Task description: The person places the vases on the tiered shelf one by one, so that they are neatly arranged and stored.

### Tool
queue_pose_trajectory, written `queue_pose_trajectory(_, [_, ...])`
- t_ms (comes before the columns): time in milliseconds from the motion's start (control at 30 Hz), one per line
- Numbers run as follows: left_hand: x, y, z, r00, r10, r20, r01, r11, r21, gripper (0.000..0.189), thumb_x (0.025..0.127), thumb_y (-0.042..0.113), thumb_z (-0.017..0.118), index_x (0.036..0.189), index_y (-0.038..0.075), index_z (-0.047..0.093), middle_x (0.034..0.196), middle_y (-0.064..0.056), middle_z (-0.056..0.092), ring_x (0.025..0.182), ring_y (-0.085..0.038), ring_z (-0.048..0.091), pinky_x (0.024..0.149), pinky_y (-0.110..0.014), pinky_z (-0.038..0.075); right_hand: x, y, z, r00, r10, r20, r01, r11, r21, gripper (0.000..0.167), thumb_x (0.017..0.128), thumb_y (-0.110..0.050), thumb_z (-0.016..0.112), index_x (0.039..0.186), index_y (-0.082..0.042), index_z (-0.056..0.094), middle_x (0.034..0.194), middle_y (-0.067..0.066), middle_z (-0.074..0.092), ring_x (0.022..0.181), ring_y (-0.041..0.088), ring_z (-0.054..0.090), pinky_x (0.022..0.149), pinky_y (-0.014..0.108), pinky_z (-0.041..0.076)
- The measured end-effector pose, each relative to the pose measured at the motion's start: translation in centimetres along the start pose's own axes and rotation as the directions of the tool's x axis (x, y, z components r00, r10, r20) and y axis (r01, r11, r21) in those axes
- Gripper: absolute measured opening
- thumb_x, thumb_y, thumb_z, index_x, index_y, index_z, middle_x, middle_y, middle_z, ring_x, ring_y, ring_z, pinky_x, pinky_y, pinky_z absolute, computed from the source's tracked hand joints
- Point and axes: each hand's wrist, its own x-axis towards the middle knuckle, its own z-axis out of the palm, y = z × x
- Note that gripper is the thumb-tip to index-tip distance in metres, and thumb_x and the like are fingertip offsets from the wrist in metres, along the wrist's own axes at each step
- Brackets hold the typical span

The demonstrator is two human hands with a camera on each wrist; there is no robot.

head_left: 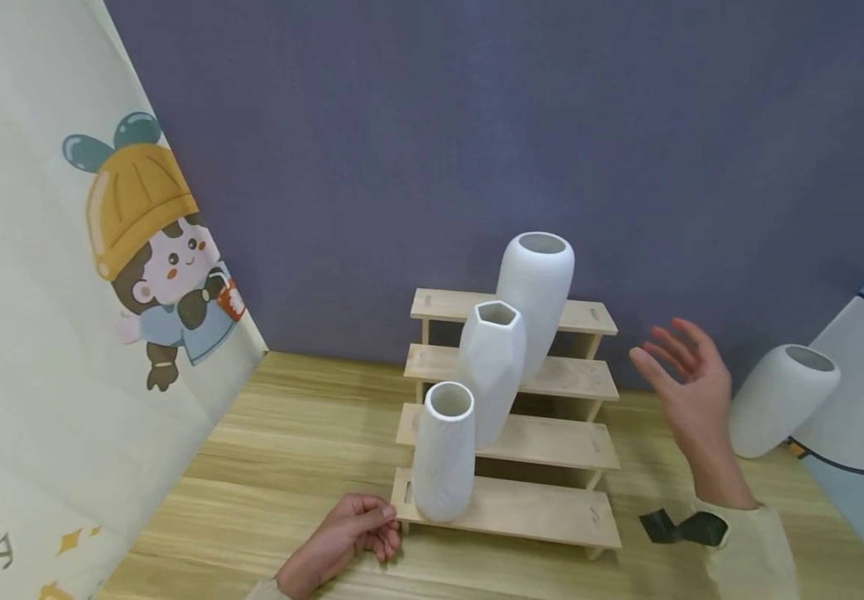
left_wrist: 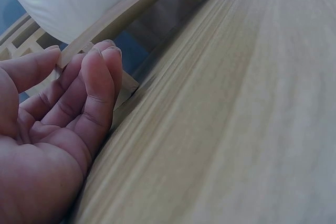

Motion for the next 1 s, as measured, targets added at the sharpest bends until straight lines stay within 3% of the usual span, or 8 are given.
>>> queue_pose_trajectory(233, [0.0, -0.1, 0.0, 1.0, 0.022, 0.015, -0.022, 1.0, -0.01, 0.023, 0.105, 0.012, 0.047, 0.093, 0.011, 0.066, 0.082, 0.006, 0.076, 0.072, -0.003, 0.071, 0.063, -0.017, 0.058, -0.4, 2.0, -1.3, 0.996, 0.075, -0.037, -0.077, 0.995, -0.058, 0.07, 0.093, -0.019, 0.072, 0.153, -0.025, 0.036, 0.142, -0.011, 0.058, 0.104, -0.014, 0.057, 0.08, 0.0, 0.045])
queue_pose_trajectory(433, [0.0, -0.1, 0.0, 1.0, 0.021, 0.01, -0.021, 1.0, -0.008, 0.023, 0.105, 0.012, 0.048, 0.092, 0.011, 0.066, 0.082, 0.006, 0.076, 0.072, -0.004, 0.071, 0.063, -0.017, 0.058, -0.6, 3.8, -2.6, 0.986, 0.146, -0.075, -0.151, 0.987, -0.062, 0.07, 0.093, -0.021, 0.072, 0.152, -0.028, 0.036, 0.139, -0.017, 0.058, 0.1, -0.018, 0.055, 0.078, -0.001, 0.043])
queue_pose_trajectory(667, [0.1, -0.1, -0.2, 1.0, 0.013, -0.003, -0.013, 1.0, -0.003, 0.023, 0.105, 0.012, 0.048, 0.092, 0.011, 0.066, 0.08, 0.006, 0.076, 0.071, -0.004, 0.07, 0.062, -0.017, 0.058, -0.9, 5.0, -4.1, 0.962, 0.244, -0.119, -0.236, 0.968, 0.083, 0.072, 0.089, -0.018, 0.076, 0.15, -0.026, 0.04, 0.132, -0.017, 0.061, 0.098, -0.014, 0.058, 0.074, -0.002, 0.045])
queue_pose_trajectory(800, [0.1, 0.0, -0.1, 1.0, 0.009, -0.007, -0.009, 1.0, -0.002, 0.023, 0.105, 0.012, 0.048, 0.092, 0.011, 0.066, 0.08, 0.006, 0.076, 0.071, -0.003, 0.07, 0.062, -0.017, 0.058, -1.3, 5.9, -5.0, 0.955, 0.263, -0.14, -0.247, 0.961, 0.121, 0.072, 0.088, -0.015, 0.077, 0.15, -0.024, 0.041, 0.121, -0.023, 0.061, 0.097, -0.013, 0.058, 0.073, -0.002, 0.044])
queue_pose_trajectory(1000, [0.0, 0.0, 0.0, 1.0, 0.014, 0.004, -0.014, 1.0, -0.003, 0.023, 0.105, 0.012, 0.048, 0.092, 0.011, 0.066, 0.081, 0.006, 0.076, 0.071, -0.003, 0.07, 0.063, -0.017, 0.058, -1.5, 7.3, -6.3, 0.935, 0.305, -0.183, -0.277, 0.947, 0.162, 0.072, 0.086, -0.012, 0.078, 0.148, -0.023, 0.044, 0.118, -0.023, 0.062, 0.093, -0.013, 0.059, 0.07, -0.001, 0.046])
